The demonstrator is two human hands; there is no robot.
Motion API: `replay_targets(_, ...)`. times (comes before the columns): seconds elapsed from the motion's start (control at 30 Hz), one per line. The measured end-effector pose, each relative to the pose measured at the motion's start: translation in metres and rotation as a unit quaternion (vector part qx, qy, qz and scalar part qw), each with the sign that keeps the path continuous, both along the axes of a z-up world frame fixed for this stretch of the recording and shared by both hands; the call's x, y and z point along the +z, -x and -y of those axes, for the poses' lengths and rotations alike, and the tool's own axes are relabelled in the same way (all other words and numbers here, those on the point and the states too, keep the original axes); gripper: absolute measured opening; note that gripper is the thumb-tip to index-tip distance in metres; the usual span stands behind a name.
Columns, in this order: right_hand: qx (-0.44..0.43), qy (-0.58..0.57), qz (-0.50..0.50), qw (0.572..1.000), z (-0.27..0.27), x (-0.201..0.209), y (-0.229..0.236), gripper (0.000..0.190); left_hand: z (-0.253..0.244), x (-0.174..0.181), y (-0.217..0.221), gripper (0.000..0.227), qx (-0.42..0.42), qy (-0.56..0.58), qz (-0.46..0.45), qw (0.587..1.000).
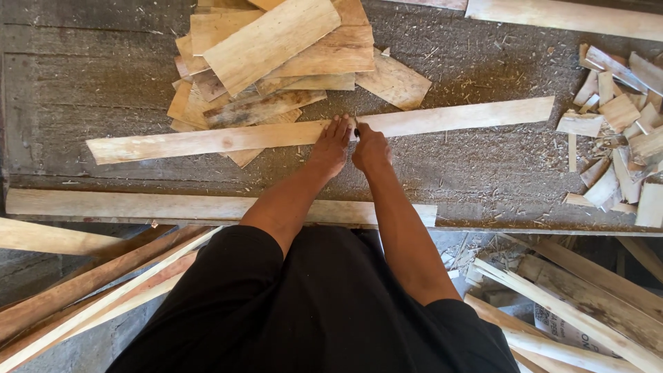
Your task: Splitting thin strips of wood using a utility knife in a workshop environment.
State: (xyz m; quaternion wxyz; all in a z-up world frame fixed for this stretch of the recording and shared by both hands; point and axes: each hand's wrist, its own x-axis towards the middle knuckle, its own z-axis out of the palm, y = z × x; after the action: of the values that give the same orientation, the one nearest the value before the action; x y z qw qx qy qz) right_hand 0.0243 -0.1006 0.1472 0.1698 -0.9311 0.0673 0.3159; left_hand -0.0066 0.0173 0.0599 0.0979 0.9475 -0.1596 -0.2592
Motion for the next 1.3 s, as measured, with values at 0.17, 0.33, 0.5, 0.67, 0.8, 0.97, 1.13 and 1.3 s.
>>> replay_targets(0.17,0.017,-0.005,0.012,1.000,0.007,-0.009,0.019,0.055,0.003,-0.029,-0.001,0.070,0.001,0.002,0.022,1.000)
replay_targets(0.33,0.022,-0.020,0.051,0.998,0.020,-0.013,0.033,0.053,0.000,-0.026,-0.005,0.071,0.017,0.044,0.028,0.998)
replay_targets(0.5,0.045,-0.034,0.038,0.998,0.061,-0.023,0.062,0.038,0.001,-0.064,0.000,0.064,0.016,0.070,0.121,0.990)
replay_targets(0.67,0.041,0.000,0.025,0.999,0.100,-0.054,0.077,0.021,0.001,-0.049,-0.012,0.047,0.034,0.082,0.146,0.985)
replay_targets(0.8,0.023,-0.014,0.081,0.996,0.101,-0.045,0.083,0.023,-0.003,-0.026,-0.023,0.033,0.046,0.074,0.147,0.985)
replay_targets(0.97,0.020,-0.047,0.207,0.977,0.093,-0.052,0.077,0.043,-0.003,-0.021,-0.030,0.058,0.063,0.089,0.158,0.981)
replay_targets(1.13,-0.080,-0.085,0.077,0.990,0.065,-0.032,0.051,0.063,-0.007,-0.003,-0.021,0.065,0.041,0.100,0.160,0.981)
replay_targets(1.3,-0.065,-0.203,0.142,0.967,0.068,-0.069,0.039,0.054,-0.010,0.008,-0.002,0.028,0.031,0.186,0.174,0.966)
